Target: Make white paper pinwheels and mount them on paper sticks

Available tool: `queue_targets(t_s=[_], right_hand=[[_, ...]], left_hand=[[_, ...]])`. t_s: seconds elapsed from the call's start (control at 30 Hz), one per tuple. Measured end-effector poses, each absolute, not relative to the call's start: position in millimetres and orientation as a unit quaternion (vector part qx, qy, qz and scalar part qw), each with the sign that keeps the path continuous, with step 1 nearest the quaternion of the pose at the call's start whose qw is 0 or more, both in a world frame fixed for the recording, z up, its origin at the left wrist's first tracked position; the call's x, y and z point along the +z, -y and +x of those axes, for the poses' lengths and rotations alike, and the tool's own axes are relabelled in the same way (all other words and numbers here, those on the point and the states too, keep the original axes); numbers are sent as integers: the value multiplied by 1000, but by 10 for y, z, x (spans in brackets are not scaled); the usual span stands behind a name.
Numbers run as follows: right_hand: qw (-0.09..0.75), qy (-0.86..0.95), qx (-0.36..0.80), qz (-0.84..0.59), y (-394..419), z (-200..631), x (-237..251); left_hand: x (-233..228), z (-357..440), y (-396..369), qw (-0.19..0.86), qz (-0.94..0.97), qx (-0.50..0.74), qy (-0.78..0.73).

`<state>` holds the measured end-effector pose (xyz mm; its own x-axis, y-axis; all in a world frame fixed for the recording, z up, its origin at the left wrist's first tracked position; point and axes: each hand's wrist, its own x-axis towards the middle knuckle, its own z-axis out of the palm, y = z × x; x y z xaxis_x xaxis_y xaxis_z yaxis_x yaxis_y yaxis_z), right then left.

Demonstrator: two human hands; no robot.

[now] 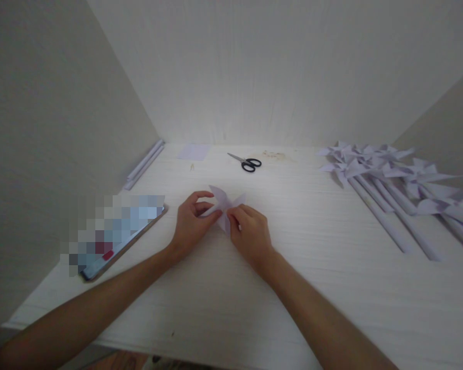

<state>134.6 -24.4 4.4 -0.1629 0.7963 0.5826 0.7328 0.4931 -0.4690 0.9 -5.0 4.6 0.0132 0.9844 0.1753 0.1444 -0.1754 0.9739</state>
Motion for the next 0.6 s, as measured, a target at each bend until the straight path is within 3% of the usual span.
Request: queue_targets(t_s=[0.3,0.6], right_hand=[[357,763,15,-539,216,1340,38],[433,748,46,-502,228,1339,37]], left_hand=[[48,14,60,406,585,500,-493],[31,17,55,423,571,506,-489]])
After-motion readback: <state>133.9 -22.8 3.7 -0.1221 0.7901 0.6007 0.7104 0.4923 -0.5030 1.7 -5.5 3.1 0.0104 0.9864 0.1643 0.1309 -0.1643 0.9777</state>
